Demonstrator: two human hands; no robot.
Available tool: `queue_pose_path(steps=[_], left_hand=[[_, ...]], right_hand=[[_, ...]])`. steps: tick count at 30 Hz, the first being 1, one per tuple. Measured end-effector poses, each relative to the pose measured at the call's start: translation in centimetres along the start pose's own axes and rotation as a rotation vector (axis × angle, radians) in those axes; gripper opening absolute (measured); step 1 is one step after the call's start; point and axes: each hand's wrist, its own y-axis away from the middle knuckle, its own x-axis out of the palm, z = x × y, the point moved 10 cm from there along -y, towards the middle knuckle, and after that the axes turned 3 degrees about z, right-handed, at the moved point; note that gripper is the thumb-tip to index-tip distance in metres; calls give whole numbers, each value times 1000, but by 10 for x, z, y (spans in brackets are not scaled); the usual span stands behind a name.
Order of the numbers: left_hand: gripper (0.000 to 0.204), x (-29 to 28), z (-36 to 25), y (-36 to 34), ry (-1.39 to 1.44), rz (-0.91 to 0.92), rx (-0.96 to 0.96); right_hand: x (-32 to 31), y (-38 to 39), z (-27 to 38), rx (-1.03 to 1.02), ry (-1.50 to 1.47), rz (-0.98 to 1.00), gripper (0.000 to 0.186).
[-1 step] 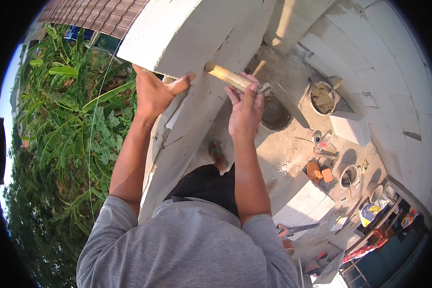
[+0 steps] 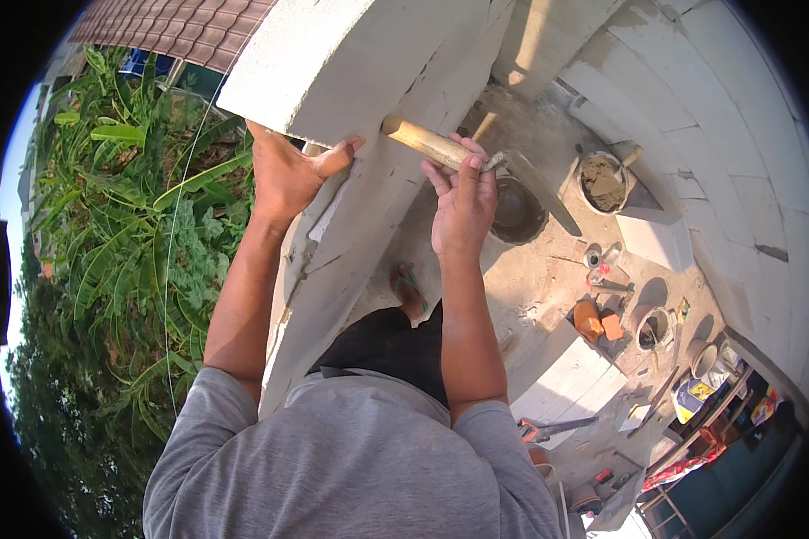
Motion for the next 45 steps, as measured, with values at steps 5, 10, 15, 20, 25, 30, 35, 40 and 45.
queue_pose_path(steps=[5,10,15,20,25,30,35,40,45], left_hand=[[107,-3,-7,1,-21,-57,125],[110,1,3,0,-45,-7,32],[110,2,5,-2,12,-17,70],[114,2,4,-1,41,-9,54],[113,4,8,-2,98,6,70],[112,4,6,-2,51,6,41],[110,3,2,-1,25,2,43],[108,3,6,-1,114,1,74],[109,3,1,-3,81,10,-2]], right_hand=[[-7,7,23,-124,-19,-98,43],[0,1,10,-33,-25,-11,48],[2,4,2,-30,-49,-3,48],[0,1,18,-81,-33,2,47],[6,2,13,-54,-6,6,47],[10,2,9,-36,-11,12,47],[-2,-3,14,-45,-32,-40,47],[12,-8,12,56,7,57,46],[13,-11,15,22,-6,0,47]])
